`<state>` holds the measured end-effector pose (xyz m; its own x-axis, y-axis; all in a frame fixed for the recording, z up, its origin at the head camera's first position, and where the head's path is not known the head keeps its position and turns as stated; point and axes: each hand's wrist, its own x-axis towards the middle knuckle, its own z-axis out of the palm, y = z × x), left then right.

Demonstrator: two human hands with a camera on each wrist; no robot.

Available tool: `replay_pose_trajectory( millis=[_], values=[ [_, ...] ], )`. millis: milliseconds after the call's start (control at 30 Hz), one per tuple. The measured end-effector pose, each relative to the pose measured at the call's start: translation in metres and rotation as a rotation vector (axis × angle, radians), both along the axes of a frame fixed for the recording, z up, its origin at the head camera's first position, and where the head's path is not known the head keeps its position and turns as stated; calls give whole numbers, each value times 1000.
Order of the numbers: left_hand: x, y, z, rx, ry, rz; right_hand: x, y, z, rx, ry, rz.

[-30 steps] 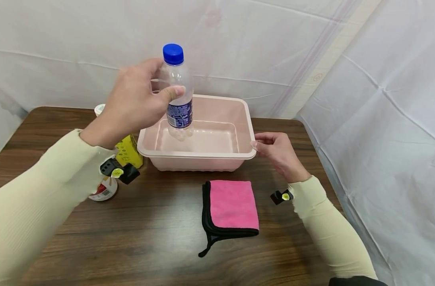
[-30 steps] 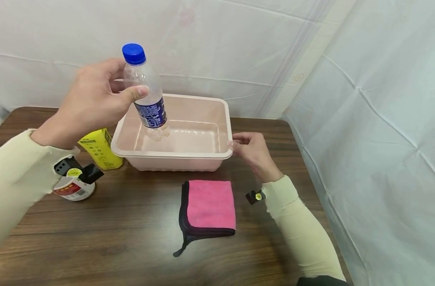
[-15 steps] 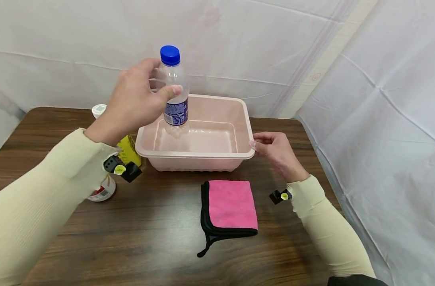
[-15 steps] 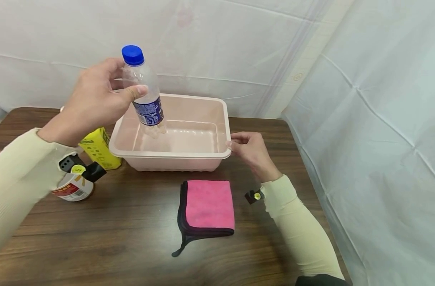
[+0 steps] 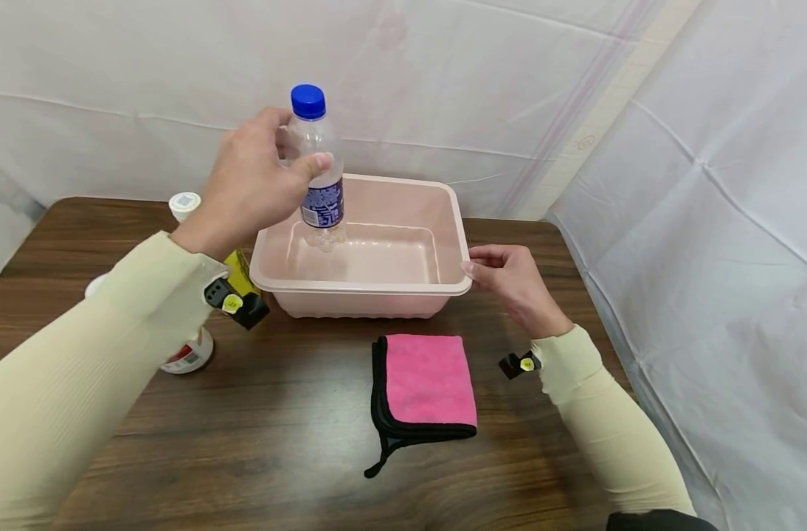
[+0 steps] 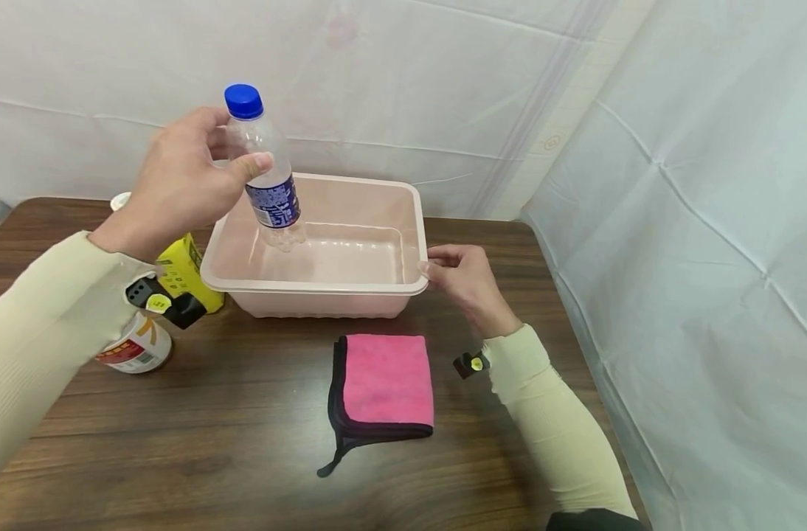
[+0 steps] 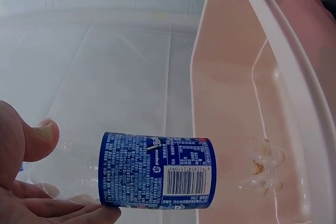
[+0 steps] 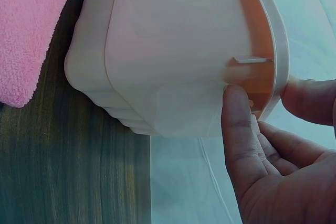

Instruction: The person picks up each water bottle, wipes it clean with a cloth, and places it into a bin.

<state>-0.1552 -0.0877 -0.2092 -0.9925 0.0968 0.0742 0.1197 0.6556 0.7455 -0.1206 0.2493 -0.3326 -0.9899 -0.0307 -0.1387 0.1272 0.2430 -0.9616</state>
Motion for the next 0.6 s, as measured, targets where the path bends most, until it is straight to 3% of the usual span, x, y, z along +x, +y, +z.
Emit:
replay_pose_trajectory(
  millis=[600],
  values=[
    [-12, 0, -12, -41, 0, 35, 4, -2, 1, 3, -1, -3]
  ],
)
